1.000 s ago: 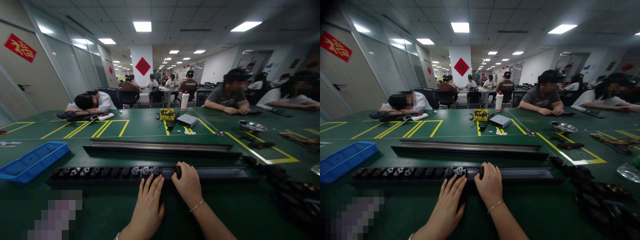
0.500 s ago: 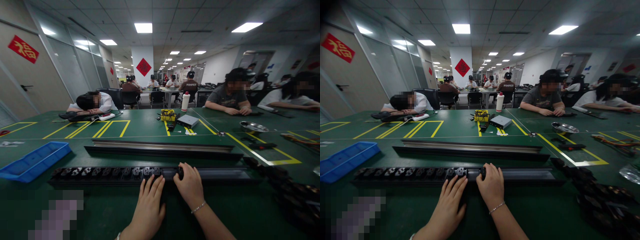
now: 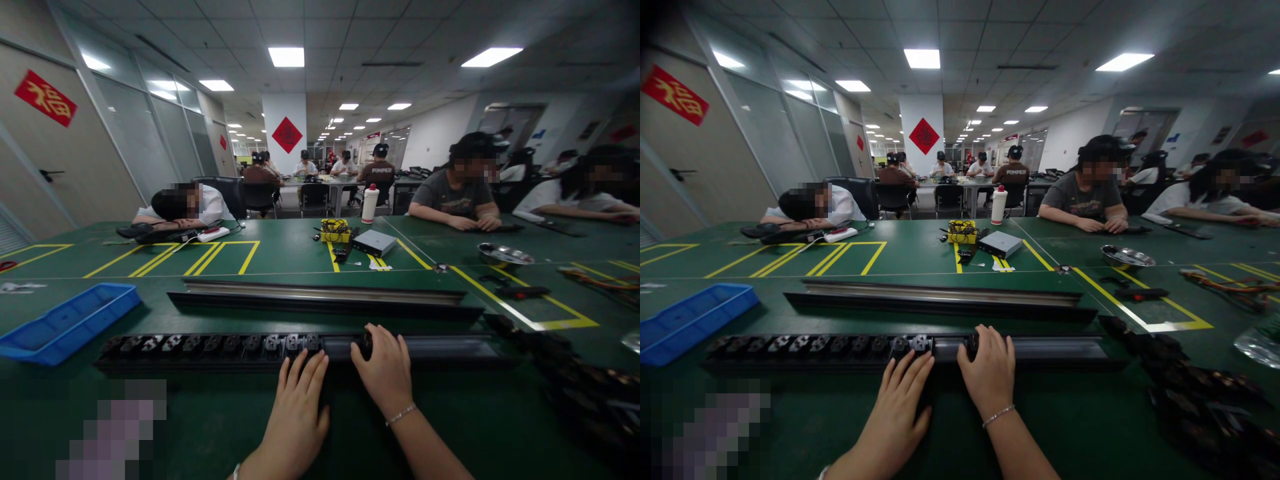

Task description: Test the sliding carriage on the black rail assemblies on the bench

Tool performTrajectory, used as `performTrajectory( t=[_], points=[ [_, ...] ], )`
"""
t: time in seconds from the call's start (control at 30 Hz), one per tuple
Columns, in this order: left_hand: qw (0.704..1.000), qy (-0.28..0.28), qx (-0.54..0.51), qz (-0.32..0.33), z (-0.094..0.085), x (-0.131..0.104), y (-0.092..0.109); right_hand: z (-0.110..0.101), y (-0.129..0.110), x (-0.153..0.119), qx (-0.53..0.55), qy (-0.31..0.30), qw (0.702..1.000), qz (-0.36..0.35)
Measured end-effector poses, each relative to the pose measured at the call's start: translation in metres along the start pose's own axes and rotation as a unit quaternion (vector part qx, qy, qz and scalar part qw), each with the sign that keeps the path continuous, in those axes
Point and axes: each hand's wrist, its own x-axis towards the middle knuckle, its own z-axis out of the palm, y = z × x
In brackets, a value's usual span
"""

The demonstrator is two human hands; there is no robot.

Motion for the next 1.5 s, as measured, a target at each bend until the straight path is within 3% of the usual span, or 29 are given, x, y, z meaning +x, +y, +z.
performTrajectory(
  t=[0.47, 0.93, 1.5],
  points=[
    [1.000, 0.004, -0.002, -0.003, -0.002, 0.000, 0.001, -0.007, 0.009, 0.004, -0.058, -0.024, 0.997, 0.046],
    [1.000, 0.009, 0.000, -0.002, 0.001, 0.001, 0.000, -0.012, 0.022, 0.003, -0.081, -0.029, 0.996, 0.026],
    [1.000, 0.011, -0.002, -0.002, 0.001, 0.000, 0.000, -0.015, 0.022, 0.006, -0.073, -0.047, 0.995, 0.048]
  ],
)
